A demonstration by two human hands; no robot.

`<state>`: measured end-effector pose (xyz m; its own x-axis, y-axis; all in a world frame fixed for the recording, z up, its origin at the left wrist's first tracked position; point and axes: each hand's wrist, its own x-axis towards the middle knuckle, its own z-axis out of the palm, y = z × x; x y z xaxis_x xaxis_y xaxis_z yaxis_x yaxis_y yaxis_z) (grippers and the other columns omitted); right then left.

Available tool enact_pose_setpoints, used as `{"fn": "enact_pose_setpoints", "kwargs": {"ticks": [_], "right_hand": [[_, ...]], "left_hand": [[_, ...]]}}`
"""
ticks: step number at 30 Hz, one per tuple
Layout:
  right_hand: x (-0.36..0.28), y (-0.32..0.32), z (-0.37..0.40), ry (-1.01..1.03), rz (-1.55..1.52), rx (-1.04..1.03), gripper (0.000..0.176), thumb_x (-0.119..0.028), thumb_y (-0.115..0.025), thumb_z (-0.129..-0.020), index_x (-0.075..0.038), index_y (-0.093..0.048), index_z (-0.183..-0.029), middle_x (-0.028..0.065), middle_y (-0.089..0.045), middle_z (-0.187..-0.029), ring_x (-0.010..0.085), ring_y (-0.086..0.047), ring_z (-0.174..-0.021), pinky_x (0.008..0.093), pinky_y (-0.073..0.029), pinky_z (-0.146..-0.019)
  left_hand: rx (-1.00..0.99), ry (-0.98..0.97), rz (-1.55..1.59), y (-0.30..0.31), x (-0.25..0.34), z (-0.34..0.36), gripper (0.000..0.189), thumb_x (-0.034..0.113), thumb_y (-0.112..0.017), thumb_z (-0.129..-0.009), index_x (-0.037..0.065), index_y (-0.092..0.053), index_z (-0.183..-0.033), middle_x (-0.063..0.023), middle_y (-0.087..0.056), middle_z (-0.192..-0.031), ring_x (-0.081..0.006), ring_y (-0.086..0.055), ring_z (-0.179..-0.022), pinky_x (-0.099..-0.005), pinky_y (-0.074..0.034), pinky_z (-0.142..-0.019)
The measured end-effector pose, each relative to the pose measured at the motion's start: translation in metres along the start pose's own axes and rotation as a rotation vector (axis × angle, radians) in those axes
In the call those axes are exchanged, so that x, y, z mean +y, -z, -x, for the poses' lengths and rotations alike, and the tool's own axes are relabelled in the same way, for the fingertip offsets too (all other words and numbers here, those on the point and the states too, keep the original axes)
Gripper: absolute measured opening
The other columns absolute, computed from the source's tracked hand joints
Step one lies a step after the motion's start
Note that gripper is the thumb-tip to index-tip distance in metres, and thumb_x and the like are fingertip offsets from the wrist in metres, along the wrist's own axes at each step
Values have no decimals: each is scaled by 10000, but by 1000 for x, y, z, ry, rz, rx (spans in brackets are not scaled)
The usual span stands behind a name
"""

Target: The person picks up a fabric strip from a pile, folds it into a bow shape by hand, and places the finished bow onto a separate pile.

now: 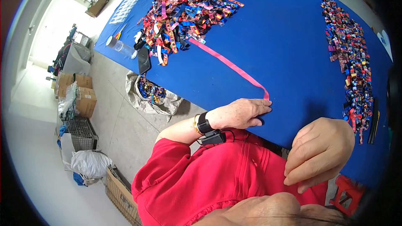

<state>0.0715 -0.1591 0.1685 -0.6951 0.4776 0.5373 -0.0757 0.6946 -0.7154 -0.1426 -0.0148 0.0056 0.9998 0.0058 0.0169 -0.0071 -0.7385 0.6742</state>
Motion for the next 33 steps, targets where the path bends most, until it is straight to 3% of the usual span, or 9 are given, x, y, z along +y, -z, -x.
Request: {"fn": "enact_pose_setpoints", "kwargs": {"ticks": [3,8,14,19,22,26,30,32,33], "right_hand": [[-3,-3,0,8,18,-3,206,-214,-776,-902,-59,-738,-1032,53,-710,-946,169,-695,-725,277,-519,-586],[-9,-2,1,12,70,-63,235,-234,-779,-926,-31,-753,-1041,60,-714,-962,165,-699,-763,261,-543,-638],[-6,-10,11,17,49,-55,225,-233,-711,-975,-37,-690,-1084,70,-660,-974,211,-649,-730,332,-503,-631],[-3,-14,15,32,17,-12,232,-222,-717,-966,-31,-678,-1093,83,-665,-972,223,-651,-730,342,-503,-632],[-3,-10,14,3,12,-9,248,-210,-736,-952,-25,-679,-1107,102,-681,-1011,255,-675,-810,356,-536,-690],[11,-8,5,71,51,203,271,-186,-768,-924,-17,-686,-1120,127,-691,-1066,304,-688,-960,388,-566,-800],[14,-2,4,-290,209,483,424,-281,-770,-910,-41,-619,-1225,161,-663,-1140,356,-664,-1041,436,-544,-866],[28,3,6,-350,358,495,562,-426,-748,-907,-33,-589,-1276,156,-665,-1223,343,-650,-1133,428,-534,-930],[34,5,6,-374,357,484,573,-395,-760,-912,-49,-573,-1329,140,-666,-1222,334,-659,-1121,415,-532,-922]], "left_hand": [[-17,27,9,-1,-2,-9,447,204,-683,-949,-1,-606,-1339,-194,-589,-1415,-352,-547,-1328,-426,-476,-1093],[165,-75,-36,-12,-7,-20,366,93,-715,-883,9,-639,-1232,-183,-644,-1247,-383,-617,-1170,-448,-512,-1010],[323,-42,-72,-16,0,-28,261,-45,-694,-850,-9,-649,-1104,-207,-635,-1209,-402,-665,-1046,-432,-576,-855],[254,7,-115,-19,-10,-27,227,-18,-708,-838,-18,-589,-1031,-211,-619,-1177,-411,-632,-1053,-460,-542,-881],[261,-74,-216,-15,-5,-28,256,-5,-714,-837,-18,-564,-1045,-201,-638,-1105,-403,-644,-995,-464,-540,-839],[152,-7,84,6,11,-20,264,-14,-680,-862,-14,-558,-1096,-186,-666,-1029,-396,-668,-964,-471,-537,-829],[160,-12,107,41,45,-15,254,25,-685,-919,15,-570,-1145,-167,-705,-1162,-338,-701,-1036,-398,-553,-889],[252,-25,109,53,61,-10,235,50,-685,-945,15,-568,-1147,-163,-706,-1195,-332,-714,-1040,-395,-563,-875],[302,-61,63,60,70,-7,199,52,-678,-961,14,-554,-1111,-154,-717,-1164,-331,-725,-1010,-386,-573,-858]]}}
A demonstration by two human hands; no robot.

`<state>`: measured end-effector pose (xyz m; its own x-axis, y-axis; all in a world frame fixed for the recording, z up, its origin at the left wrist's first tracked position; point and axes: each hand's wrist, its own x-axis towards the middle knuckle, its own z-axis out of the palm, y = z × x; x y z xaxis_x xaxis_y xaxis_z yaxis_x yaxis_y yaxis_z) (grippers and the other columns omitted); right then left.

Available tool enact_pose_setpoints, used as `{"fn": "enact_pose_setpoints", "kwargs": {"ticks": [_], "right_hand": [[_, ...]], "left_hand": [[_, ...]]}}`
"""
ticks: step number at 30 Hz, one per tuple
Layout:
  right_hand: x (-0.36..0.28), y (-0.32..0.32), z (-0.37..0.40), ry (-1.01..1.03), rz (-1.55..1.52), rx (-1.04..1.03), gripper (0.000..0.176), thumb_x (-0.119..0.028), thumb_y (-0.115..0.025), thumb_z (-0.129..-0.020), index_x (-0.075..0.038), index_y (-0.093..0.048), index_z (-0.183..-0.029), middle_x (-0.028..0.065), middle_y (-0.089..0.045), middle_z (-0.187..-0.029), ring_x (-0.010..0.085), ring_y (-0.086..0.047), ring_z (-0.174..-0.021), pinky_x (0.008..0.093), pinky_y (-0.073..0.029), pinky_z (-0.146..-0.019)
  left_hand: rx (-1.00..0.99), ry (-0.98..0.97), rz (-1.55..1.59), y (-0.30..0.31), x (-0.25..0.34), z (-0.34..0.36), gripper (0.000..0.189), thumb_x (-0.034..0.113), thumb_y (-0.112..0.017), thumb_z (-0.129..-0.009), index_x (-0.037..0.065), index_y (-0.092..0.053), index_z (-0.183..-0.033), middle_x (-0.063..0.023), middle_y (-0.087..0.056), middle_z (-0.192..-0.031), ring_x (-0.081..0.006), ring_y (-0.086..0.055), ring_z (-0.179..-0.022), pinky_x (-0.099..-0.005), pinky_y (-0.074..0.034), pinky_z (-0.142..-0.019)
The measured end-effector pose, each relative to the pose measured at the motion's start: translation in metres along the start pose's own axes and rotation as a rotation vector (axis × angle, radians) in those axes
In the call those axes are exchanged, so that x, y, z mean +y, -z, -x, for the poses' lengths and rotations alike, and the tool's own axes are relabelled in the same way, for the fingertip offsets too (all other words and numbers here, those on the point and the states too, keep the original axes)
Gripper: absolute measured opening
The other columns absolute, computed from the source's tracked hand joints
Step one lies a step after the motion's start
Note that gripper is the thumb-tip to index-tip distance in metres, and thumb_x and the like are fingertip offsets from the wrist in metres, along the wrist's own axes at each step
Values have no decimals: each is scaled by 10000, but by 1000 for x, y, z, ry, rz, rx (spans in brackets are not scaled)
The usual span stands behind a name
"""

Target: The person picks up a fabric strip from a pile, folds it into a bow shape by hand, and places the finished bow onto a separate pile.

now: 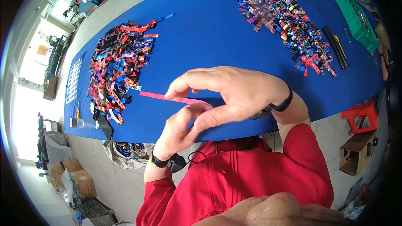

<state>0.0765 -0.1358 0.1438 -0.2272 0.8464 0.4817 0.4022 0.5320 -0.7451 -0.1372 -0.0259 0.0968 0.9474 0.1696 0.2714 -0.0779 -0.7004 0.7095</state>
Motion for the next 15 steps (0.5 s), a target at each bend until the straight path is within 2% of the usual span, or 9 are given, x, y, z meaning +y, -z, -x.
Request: {"fn": "enact_pose_setpoints", "kwargs": {"ticks": [1,3,4,5,7,8,9,13,15], "right_hand": [[5,-1,-2,-20,6,-16,594,-364,-772,-917,-65,-556,-1382,124,-667,-1221,324,-668,-1109,402,-531,-915],[14,-5,-3,-108,-75,-92,620,-373,-754,-937,-66,-522,-1423,125,-687,-1205,309,-683,-1098,390,-531,-913],[17,-8,-5,-149,-121,-138,633,-378,-745,-947,-67,-504,-1444,125,-697,-1198,302,-690,-1092,384,-531,-911],[20,-9,-7,-169,-157,-140,632,-363,-743,-951,-68,-496,-1453,124,-708,-1182,283,-694,-1083,377,-533,-907],[30,-15,-11,-192,-249,-161,631,-333,-738,-960,-71,-479,-1473,121,-729,-1149,246,-703,-1064,364,-537,-898],[28,-11,-14,-303,-224,-190,610,-266,-726,-969,-71,-470,-1487,87,-738,-1056,169,-689,-967,323,-539,-854],[28,-8,-17,-403,-238,-212,561,-315,-699,-967,-71,-523,-1440,70,-711,-900,120,-631,-780,286,-494,-732],[43,-4,-13,-392,-342,-65,443,-139,-625,-1014,-42,-522,-1434,23,-671,-792,94,-622,-760,264,-489,-714],[47,5,-11,-405,-310,-52,410,-125,-614,-1024,-41,-540,-1418,16,-653,-772,85,-613,-741,250,-487,-703]], "left_hand": [[60,-1,68,3,3,2,169,25,-682,-958,18,-542,-1053,-165,-729,-1131,-307,-730,-1023,-382,-581,-854],[151,-95,196,8,-3,7,163,59,-665,-979,2,-524,-1040,-202,-710,-1092,-227,-689,-947,-343,-554,-834],[168,-195,208,13,-5,2,163,64,-645,-1003,9,-493,-1028,-224,-684,-1102,-230,-672,-952,-349,-551,-832],[292,-80,194,13,-3,4,148,-42,-643,-969,2,-509,-1011,-194,-719,-1053,-242,-739,-930,-326,-596,-789],[315,-14,281,22,-9,1,126,-56,-611,-985,-12,-496,-1011,-201,-691,-1085,-202,-727,-886,-300,-598,-773],[365,30,327,25,-12,0,116,-59,-597,-993,-18,-491,-1015,-198,-678,-1109,-185,-718,-867,-294,-597,-763],[416,66,375,26,-17,-1,107,-62,-584,-1000,-23,-486,-1020,-195,-664,-1132,-169,-709,-849,-288,-597,-753],[508,133,436,45,-54,8,91,-10,-593,-1020,-14,-505,-1042,-182,-662,-1100,-195,-711,-835,-323,-619,-737],[557,194,407,55,-70,16,104,11,-613,-1017,-10,-512,-1017,-170,-668,-1059,-186,-712,-814,-320,-621,-718]]}}
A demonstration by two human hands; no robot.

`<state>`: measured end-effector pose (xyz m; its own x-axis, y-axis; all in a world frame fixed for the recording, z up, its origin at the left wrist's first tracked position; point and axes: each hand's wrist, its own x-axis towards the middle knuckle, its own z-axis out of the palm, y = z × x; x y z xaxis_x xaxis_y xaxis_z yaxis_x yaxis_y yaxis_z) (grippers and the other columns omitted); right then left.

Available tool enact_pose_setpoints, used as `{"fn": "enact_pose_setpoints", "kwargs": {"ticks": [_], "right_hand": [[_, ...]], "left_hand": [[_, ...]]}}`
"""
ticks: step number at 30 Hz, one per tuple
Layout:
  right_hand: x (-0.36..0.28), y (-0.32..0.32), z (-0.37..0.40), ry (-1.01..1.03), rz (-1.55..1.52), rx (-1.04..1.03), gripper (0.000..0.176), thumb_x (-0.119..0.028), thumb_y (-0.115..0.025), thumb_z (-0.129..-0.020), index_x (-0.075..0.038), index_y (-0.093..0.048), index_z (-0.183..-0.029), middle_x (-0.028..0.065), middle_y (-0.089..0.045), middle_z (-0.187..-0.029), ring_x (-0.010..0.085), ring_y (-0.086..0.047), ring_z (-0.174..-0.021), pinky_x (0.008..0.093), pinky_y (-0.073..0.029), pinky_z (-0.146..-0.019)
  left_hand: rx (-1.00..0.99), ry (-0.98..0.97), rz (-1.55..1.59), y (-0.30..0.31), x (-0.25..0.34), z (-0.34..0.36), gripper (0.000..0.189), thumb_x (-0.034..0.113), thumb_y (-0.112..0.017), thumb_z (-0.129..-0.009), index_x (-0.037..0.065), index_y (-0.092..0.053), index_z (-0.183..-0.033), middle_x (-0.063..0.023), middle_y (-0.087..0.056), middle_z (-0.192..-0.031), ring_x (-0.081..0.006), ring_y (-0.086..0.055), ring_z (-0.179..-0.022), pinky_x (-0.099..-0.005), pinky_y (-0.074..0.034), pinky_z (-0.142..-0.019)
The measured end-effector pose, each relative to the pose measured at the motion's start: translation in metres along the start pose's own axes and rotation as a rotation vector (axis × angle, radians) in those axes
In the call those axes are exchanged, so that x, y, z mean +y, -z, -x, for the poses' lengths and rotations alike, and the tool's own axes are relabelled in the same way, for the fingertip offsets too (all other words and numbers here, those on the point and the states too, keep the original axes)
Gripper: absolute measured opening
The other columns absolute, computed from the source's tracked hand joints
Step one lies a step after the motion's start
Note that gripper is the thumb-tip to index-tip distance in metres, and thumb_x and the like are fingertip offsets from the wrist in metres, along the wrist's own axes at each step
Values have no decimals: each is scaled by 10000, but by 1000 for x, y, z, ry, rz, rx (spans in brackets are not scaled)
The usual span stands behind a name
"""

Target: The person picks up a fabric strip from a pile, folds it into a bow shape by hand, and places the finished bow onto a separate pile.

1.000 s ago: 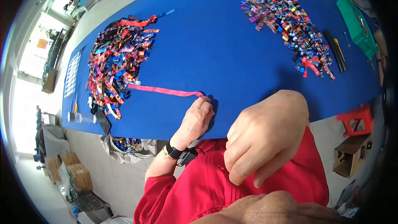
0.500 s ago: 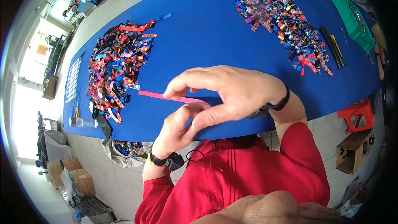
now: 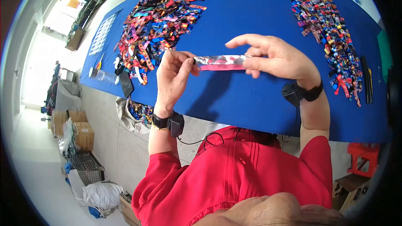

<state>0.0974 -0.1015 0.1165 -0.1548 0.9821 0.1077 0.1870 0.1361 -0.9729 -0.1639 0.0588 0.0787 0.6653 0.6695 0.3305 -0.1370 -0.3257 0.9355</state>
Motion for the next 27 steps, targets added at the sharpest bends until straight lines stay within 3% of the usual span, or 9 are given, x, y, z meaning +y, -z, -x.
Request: {"fn": "enact_pose_setpoints", "kwargs": {"ticks": [5,8,10,12,15,18,20,22,27], "right_hand": [[6,30,3,-72,106,98,387,-154,-612,-1022,-28,-571,-1386,9,-648,-747,62,-609,-707,229,-467,-686],[31,52,1,-108,186,188,377,-187,-633,-997,-29,-608,-1338,-5,-643,-714,52,-586,-689,238,-444,-679],[43,66,-1,-164,250,236,377,-181,-638,-983,-25,-617,-1325,-4,-642,-713,56,-583,-686,243,-447,-690],[60,74,-5,-212,289,276,346,-175,-647,-953,-6,-653,-1256,28,-676,-747,81,-618,-702,268,-466,-668],[101,86,-12,-306,329,293,315,-145,-668,-929,15,-663,-1200,57,-701,-794,107,-656,-721,272,-502,-666],[125,87,-19,-374,399,252,257,-110,-695,-883,34,-686,-1095,93,-720,-827,136,-682,-703,300,-530,-644],[132,86,-21,-465,566,236,160,-143,-708,-840,-7,-711,-926,89,-724,-746,157,-692,-674,336,-534,-647],[125,80,-20,-524,677,256,151,-165,-714,-811,-39,-712,-893,88,-729,-739,177,-700,-685,362,-536,-661],[123,79,-18,-599,747,333,104,-113,-693,-755,-72,-748,-833,117,-756,-806,278,-736,-800,420,-547,-733]], "left_hand": [[169,96,-154,46,-38,0,140,44,-648,-1005,-2,-519,-980,-113,-673,-881,-172,-707,-728,-309,-616,-649],[199,201,-309,75,-64,3,152,53,-649,-1001,-2,-511,-970,-102,-662,-860,-169,-703,-714,-306,-611,-628],[281,208,-371,90,-88,7,151,46,-650,-983,-4,-517,-933,-98,-672,-758,-147,-693,-642,-277,-581,-557],[241,347,-472,102,-96,12,164,45,-663,-969,-7,-518,-913,-99,-663,-728,-153,-700,-633,-280,-578,-526],[288,397,-606,112,-117,20,177,52,-686,-914,1,-523,-867,-101,-645,-682,-157,-677,-572,-289,-540,-462],[305,385,-727,121,-129,24,193,59,-712,-873,16,-535,-809,-90,-621,-632,-150,-641,-513,-297,-509,-446],[286,316,-870,136,-146,27,198,70,-726,-861,15,-548,-794,-79,-612,-626,-146,-618,-489,-297,-492,-436],[328,343,-816,137,-147,27,207,77,-738,-853,12,-556,-780,-60,-594,-611,-144,-611,-482,-302,-475,-427],[376,445,-773,134,-142,25,251,83,-762,-847,2,-552,-958,-88,-616,-716,-151,-616,-485,-277,-480,-389]]}}
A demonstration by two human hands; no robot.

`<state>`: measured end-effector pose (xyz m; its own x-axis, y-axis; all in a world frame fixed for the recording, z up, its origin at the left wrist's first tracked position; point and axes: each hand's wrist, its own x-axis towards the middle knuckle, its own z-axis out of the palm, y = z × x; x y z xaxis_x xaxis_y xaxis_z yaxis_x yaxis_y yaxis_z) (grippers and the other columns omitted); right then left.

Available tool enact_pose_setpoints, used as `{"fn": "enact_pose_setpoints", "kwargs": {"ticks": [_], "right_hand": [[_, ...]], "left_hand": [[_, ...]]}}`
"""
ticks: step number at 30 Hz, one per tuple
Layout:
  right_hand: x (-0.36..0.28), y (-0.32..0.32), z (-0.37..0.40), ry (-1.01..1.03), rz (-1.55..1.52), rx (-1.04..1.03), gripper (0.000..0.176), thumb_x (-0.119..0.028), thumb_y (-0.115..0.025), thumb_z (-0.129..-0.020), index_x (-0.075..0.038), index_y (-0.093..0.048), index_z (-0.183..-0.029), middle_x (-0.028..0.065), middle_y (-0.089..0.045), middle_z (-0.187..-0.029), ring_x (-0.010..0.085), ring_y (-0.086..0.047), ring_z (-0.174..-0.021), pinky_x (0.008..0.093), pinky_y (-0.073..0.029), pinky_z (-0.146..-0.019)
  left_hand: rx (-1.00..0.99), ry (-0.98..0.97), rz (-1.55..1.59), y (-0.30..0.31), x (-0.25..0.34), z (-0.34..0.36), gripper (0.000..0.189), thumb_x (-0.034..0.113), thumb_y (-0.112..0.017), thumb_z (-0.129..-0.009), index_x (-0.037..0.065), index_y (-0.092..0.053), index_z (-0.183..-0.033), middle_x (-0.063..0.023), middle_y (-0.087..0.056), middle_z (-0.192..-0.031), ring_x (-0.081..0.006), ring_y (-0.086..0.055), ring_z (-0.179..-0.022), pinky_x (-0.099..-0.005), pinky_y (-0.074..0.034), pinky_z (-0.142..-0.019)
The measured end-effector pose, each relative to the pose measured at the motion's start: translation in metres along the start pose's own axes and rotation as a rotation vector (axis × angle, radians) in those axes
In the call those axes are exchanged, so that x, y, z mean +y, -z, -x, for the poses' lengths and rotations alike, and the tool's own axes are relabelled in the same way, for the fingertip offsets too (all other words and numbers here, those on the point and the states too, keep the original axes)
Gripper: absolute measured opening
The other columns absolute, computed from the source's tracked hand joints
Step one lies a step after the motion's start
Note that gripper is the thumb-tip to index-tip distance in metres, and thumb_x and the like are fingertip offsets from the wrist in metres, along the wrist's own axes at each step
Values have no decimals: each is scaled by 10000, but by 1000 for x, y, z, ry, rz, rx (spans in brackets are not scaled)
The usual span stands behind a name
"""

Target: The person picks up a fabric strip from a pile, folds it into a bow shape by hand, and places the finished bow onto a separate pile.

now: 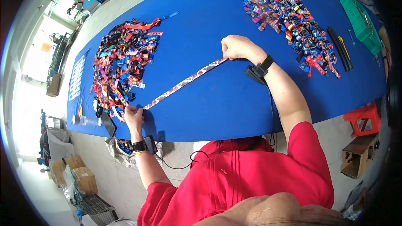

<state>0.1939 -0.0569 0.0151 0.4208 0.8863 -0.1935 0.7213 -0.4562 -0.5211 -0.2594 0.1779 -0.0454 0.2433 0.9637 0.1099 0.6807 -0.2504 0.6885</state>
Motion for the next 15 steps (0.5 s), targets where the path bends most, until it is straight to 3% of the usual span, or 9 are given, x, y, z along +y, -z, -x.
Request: {"fn": "enact_pose_setpoints", "kwargs": {"ticks": [4,10,13,15], "right_hand": [[8,-9,-5,33,89,94,131,-90,-684,-747,-72,-758,-852,174,-752,-870,346,-739,-870,456,-557,-771],[6,-9,-4,22,131,79,129,-95,-686,-751,-67,-768,-847,199,-747,-909,369,-737,-904,476,-568,-764],[3,-6,2,-56,217,-16,149,-138,-770,-750,-96,-732,-888,100,-751,-904,286,-724,-906,424,-547,-780],[11,-6,13,-30,259,19,126,-138,-729,-765,-93,-725,-882,119,-745,-894,314,-720,-895,439,-547,-774]], "left_hand": [[0,32,42,1,5,4,254,93,-776,-851,4,-551,-925,-83,-615,-700,-145,-614,-483,-276,-485,-383],[-7,35,28,2,6,7,231,99,-785,-849,-2,-581,-886,-83,-626,-670,-143,-617,-476,-278,-495,-385],[-37,11,26,2,7,6,197,91,-775,-849,-9,-607,-874,-83,-638,-662,-140,-620,-476,-280,-496,-388],[-60,18,23,1,17,12,171,83,-765,-850,-14,-624,-866,-84,-647,-658,-137,-621,-478,-281,-492,-387]]}}
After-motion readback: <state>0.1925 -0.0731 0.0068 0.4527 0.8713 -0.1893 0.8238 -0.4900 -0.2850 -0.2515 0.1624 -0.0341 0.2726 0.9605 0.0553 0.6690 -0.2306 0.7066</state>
